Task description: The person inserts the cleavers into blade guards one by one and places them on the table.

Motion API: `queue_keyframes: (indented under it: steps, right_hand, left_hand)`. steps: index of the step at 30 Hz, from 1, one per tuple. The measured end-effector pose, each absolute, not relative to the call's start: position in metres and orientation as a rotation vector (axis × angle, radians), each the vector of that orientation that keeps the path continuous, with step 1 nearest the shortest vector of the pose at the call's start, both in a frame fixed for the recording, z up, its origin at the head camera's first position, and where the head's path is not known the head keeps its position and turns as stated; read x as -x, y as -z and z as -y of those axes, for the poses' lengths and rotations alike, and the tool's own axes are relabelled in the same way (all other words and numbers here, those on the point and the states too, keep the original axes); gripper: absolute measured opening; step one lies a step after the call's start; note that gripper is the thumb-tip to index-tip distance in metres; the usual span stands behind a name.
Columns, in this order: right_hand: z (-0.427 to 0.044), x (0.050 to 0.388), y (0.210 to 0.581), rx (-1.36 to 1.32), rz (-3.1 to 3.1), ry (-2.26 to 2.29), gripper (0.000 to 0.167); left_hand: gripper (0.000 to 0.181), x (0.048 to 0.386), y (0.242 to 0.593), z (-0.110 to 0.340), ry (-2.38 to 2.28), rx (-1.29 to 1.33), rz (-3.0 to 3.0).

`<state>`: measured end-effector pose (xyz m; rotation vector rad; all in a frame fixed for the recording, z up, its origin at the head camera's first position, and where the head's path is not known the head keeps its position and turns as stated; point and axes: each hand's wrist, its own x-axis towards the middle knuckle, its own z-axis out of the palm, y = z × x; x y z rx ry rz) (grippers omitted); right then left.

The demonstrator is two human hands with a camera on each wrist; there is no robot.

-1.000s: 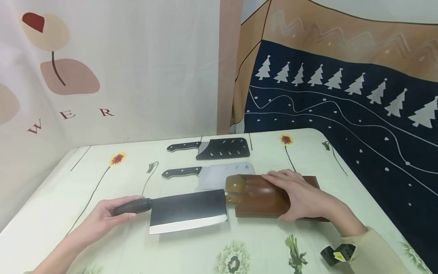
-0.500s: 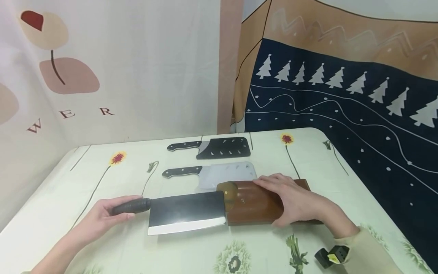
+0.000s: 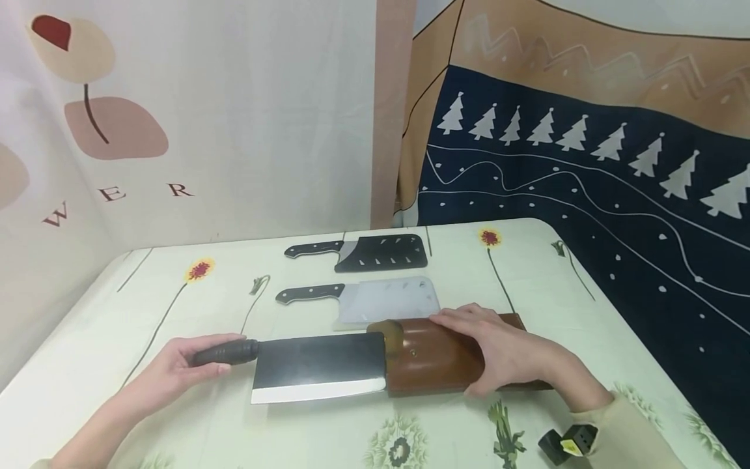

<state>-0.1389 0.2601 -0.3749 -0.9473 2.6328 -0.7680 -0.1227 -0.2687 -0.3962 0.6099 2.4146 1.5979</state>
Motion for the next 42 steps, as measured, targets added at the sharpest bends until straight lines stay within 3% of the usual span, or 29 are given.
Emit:
queue_keyframes:
  steps: [42]
  right_hand:
    - [-0.231,0.143,0.374,1.028,-2.608,0.789,0.105]
  left_hand:
    - [0.046,0.130,0.395,0.232,-1.630,-0.591,-2.371]
